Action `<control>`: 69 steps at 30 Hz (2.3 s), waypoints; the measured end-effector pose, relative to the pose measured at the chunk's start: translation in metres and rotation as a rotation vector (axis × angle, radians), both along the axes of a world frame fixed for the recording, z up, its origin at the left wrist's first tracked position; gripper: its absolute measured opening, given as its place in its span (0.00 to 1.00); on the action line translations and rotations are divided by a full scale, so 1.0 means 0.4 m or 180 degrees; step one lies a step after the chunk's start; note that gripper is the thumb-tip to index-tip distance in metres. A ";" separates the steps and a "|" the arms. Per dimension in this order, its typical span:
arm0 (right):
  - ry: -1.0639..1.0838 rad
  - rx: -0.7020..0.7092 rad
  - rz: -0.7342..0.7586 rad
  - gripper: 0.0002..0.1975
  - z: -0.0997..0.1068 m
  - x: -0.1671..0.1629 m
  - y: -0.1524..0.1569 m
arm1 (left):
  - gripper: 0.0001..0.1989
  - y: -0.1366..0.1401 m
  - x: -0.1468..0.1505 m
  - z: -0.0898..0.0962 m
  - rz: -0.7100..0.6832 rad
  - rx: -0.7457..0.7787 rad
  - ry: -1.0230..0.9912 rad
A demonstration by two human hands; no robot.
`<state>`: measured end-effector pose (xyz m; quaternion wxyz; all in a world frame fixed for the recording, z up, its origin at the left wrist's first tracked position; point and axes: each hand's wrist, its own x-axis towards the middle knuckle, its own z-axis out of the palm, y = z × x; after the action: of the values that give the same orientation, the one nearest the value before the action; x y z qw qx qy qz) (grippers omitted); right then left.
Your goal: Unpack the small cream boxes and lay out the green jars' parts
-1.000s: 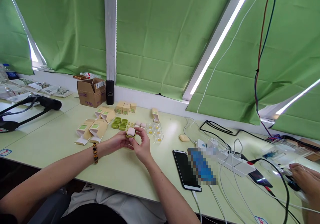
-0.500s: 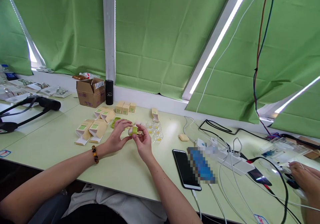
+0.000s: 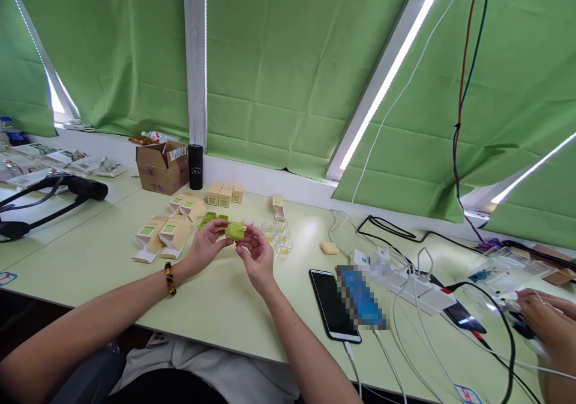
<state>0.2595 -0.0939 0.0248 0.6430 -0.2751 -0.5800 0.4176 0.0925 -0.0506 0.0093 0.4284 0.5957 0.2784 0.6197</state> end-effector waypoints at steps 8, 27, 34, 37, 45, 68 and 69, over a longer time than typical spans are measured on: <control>-0.0256 -0.0007 -0.0368 0.26 -0.002 0.004 0.000 | 0.15 -0.019 -0.024 0.035 0.0903 0.1074 0.1131; -0.1176 0.0072 -0.0600 0.18 -0.030 0.003 0.009 | 0.21 -0.069 -0.026 0.057 0.1092 0.2472 0.3008; -0.1110 0.0029 -0.0565 0.18 -0.027 0.000 0.004 | 0.20 -0.064 -0.023 0.059 0.1089 0.2537 0.3079; -0.1154 0.0030 -0.0602 0.18 -0.026 -0.003 0.001 | 0.18 -0.060 -0.022 0.056 0.0986 0.2556 0.3083; -0.1323 0.0008 -0.0812 0.19 -0.041 0.002 0.013 | 0.15 -0.066 -0.012 0.054 0.0845 0.2509 0.3018; -0.1077 0.0015 -0.0196 0.25 -0.008 0.025 0.017 | 0.21 -0.042 -0.025 0.040 0.0811 0.2235 0.2596; -0.1081 0.0054 -0.0249 0.25 -0.009 0.024 0.019 | 0.22 -0.041 -0.026 0.037 0.0772 0.2187 0.2510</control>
<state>0.2691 -0.0865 0.0212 0.5538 -0.3587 -0.6727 0.3350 0.0822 -0.0670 0.0242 -0.0030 0.8527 0.2662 0.4494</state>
